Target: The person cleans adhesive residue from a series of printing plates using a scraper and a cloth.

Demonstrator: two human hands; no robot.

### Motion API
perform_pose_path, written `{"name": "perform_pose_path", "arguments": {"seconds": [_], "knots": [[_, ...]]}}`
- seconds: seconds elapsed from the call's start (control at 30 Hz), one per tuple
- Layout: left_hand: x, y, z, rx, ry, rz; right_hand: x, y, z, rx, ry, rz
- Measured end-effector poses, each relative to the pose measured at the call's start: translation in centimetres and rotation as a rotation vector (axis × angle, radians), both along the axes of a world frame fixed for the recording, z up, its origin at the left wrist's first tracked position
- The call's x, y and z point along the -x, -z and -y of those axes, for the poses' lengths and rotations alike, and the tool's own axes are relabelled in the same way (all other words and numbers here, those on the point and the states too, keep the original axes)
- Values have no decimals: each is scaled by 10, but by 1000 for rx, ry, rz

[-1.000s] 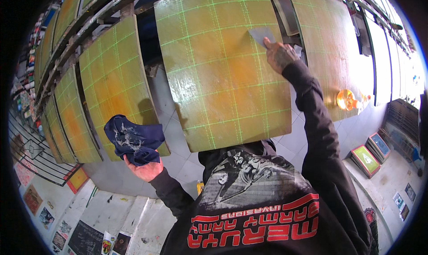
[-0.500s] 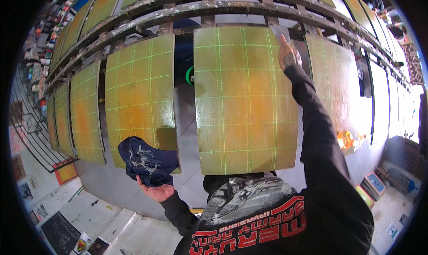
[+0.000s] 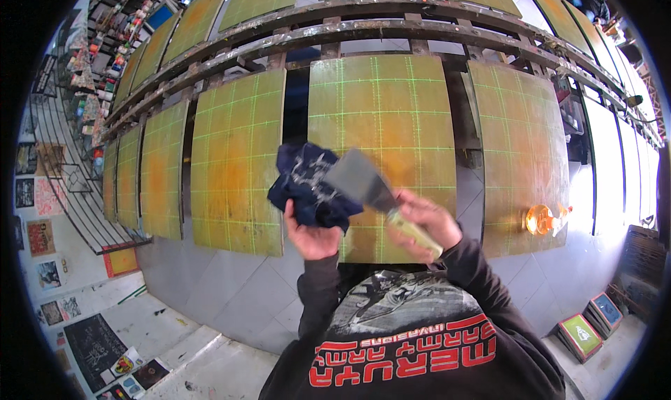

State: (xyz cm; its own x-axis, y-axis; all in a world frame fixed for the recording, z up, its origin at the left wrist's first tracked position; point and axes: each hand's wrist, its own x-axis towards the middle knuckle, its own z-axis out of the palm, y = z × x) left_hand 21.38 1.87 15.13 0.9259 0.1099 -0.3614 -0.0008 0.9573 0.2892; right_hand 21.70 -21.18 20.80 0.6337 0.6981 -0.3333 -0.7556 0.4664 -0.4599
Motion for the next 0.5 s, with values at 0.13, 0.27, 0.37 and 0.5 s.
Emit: {"name": "perform_pose_path", "arguments": {"seconds": [0.13,0.27,0.37,0.5], "knots": [[7,-10,43,30,71,52,44,33,2,-400,-61,-200],[15,-39,70,117,81,107,68,59,45,-392,-24,-289],[37,-23,46,86,27,127,71,49,80,-274,83,-283],[67,-41,19,-163,-305,2,48,82,115,942,152,547]]}}
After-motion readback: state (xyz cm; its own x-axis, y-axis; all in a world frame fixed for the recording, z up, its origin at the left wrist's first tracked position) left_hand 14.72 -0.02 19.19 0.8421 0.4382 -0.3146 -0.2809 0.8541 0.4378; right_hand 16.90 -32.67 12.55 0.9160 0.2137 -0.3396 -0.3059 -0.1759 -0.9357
